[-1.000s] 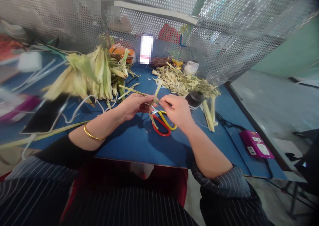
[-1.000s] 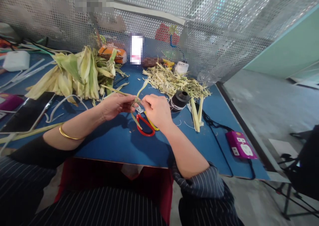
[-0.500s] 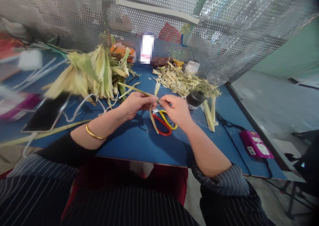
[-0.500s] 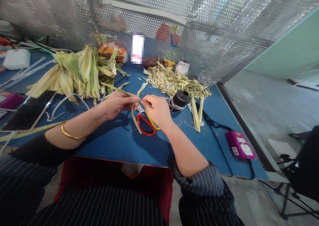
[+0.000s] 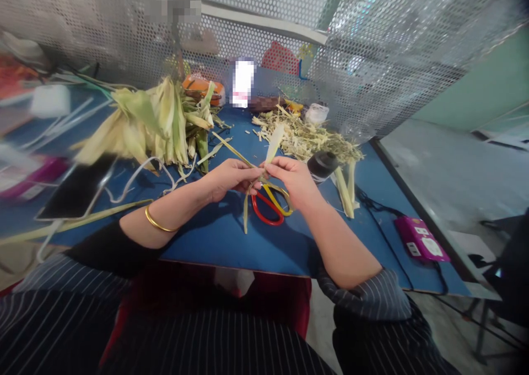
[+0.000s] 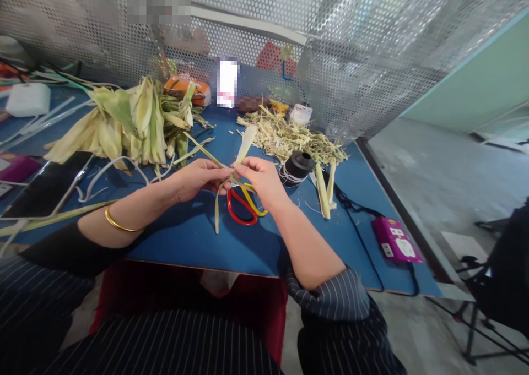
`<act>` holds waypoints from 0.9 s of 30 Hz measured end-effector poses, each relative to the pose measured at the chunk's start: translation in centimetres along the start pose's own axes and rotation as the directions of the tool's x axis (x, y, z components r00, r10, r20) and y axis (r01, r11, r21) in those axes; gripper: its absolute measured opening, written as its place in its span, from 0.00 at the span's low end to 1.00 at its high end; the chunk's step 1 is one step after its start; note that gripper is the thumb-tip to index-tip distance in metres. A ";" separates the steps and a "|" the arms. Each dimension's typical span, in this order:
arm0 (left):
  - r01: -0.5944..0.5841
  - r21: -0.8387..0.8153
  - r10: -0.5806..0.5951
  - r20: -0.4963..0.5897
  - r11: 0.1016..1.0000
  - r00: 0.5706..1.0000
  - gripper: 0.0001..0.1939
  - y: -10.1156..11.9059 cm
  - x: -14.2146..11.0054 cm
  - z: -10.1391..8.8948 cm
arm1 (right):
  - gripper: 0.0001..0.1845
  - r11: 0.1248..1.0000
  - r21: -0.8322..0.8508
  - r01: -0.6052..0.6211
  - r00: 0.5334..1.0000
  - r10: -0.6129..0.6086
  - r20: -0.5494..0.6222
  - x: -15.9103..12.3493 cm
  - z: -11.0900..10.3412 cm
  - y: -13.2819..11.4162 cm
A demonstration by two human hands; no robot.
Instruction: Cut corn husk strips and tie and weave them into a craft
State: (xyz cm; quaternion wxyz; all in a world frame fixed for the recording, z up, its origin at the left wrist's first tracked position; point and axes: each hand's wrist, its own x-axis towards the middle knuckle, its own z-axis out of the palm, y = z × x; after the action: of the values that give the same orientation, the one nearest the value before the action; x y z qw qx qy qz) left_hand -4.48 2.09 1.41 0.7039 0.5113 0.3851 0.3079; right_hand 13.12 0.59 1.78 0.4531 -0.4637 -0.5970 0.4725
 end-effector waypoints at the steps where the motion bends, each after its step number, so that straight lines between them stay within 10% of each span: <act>1: 0.006 0.003 -0.006 0.017 1.000 1.000 0.14 -0.1 0.0 0.0 | 0.09 1.000 0.007 0.016 0.999 -0.016 -0.035 0.0 0.1 0.1; 22: -0.021 -0.067 0.015 -0.091 0.997 0.996 0.11 0.7 0.0 -0.4 | 0.21 0.922 -0.374 0.100 0.986 -0.142 -0.087 0.1 -0.8 0.0; 27: -0.036 0.086 0.039 -0.031 0.996 0.999 0.08 0.4 -0.4 0.2 | 0.12 0.767 -0.590 0.252 0.860 -0.457 -0.227 -0.5 -0.1 -0.4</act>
State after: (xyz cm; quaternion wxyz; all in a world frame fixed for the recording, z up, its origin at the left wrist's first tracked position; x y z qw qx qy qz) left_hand -4.58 1.78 1.90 0.6691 0.5429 0.3998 0.3126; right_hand 13.21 0.05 2.18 0.4865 -0.5268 -0.6904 0.0960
